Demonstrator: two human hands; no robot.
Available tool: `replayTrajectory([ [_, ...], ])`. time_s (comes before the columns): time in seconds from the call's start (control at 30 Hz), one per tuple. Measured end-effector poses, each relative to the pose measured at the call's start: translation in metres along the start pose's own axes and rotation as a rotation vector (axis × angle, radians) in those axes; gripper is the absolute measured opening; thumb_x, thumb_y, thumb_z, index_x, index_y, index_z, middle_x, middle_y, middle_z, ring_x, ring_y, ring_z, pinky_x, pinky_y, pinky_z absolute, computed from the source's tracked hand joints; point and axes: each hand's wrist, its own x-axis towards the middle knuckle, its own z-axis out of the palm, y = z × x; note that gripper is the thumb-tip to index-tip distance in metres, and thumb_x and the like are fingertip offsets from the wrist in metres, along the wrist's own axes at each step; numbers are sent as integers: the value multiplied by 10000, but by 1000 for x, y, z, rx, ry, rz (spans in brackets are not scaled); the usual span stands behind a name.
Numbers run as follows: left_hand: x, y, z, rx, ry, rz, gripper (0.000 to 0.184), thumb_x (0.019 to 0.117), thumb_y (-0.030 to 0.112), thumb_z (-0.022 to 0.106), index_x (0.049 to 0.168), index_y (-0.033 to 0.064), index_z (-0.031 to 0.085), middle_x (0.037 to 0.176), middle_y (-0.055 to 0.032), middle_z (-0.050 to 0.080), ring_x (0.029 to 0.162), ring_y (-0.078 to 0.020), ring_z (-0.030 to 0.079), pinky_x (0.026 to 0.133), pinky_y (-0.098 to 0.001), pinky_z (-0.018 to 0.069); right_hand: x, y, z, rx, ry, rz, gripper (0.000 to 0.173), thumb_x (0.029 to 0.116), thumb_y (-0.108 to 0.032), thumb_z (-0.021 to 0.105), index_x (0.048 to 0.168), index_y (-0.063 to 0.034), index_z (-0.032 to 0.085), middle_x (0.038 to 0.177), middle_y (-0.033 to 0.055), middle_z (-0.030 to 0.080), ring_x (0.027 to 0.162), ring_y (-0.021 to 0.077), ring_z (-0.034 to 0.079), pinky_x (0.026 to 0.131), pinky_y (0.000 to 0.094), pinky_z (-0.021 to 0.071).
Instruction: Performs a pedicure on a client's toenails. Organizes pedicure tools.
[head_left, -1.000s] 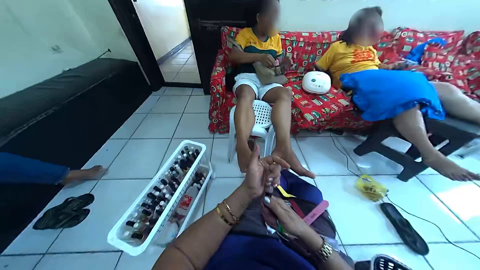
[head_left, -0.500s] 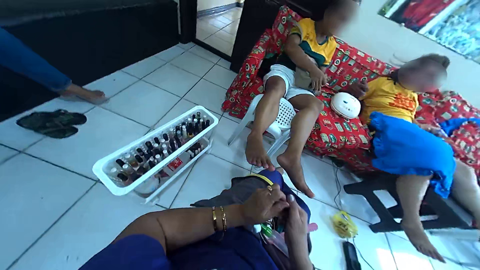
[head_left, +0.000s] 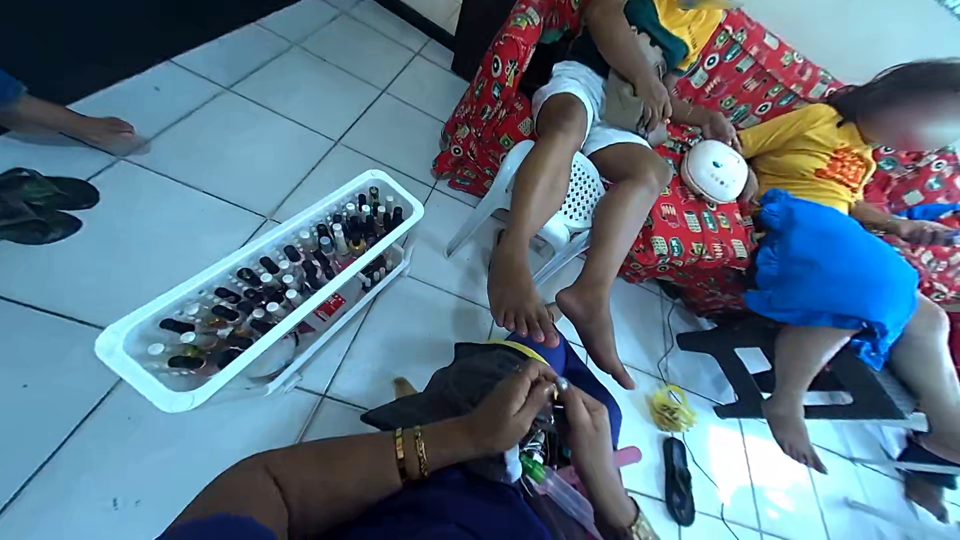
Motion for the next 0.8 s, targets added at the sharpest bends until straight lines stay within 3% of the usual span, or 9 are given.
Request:
replayTrajectory([
  [0.07,6,-2,-4,-45,8,-189,270,1071,81,377,1165,-107,547,922,-98,586,783,-81,571,749,-236,499,-2,6,4,-333,47,-482,432,1024,-322,559,681,-60,554,576,16,493,510,78,499,496,217,435],
  [0.13,17,-1,-14,-138,-140,-504,286,1100,122,357,1182,-81,541,897,-81,562,728,-88,532,687,-255,471,6,13,2,-549,70,-742,475,1045,-466,517,755,-90,514,646,65,518,559,174,546,507,275,464],
  [0.2,22,-7,-14,-190,-121,-544,283,1105,149,366,1189,-59,538,928,-77,592,742,-73,562,681,-242,484,13,16,2,-561,69,-658,471,1013,-431,555,721,-61,559,606,65,533,512,165,548,470,285,458],
  [0.33,20,-15,-1,-123,-7,-223,268,1071,83,389,1186,-98,551,1021,-131,604,906,-92,588,846,-238,497,16,15,11,-420,66,-280,458,1000,-294,514,626,-36,563,517,-2,451,471,53,465,476,223,390],
  [0.43,23,-15,-6,-154,-36,-436,317,1107,150,348,1077,-67,576,818,-40,545,692,-52,518,687,-223,466,17,23,9,-574,91,-711,470,1048,-355,500,660,-91,534,562,48,504,499,165,540,466,284,442],
  [0.5,25,-13,-10,-210,-38,-572,391,1129,209,300,1053,-50,583,724,-4,523,595,-45,505,616,-218,472,18,24,7,-581,66,-797,472,1075,-422,462,720,-114,510,603,46,486,533,178,522,493,284,432],
  [0.6,17,-10,-3,-171,98,-327,290,1104,145,344,1125,-51,556,921,-27,584,789,-21,577,736,-193,507,24,22,6,-434,112,-427,513,1037,-311,487,622,-21,574,526,43,498,477,102,518,469,261,427],
  [0.7,9,-18,3,80,128,24,248,1051,65,431,1139,-114,578,1067,-210,625,992,-175,622,915,-260,498,28,19,9,-162,116,-87,414,1014,-205,482,651,-53,608,544,-94,491,501,-74,469,506,131,398],
  [0.8,12,-18,-1,68,52,-148,276,1084,109,386,1096,-89,578,889,-128,614,776,-107,594,747,-241,503,21,20,11,-410,159,-495,448,1012,-279,537,630,-47,541,534,29,479,482,87,496,473,228,414],
])
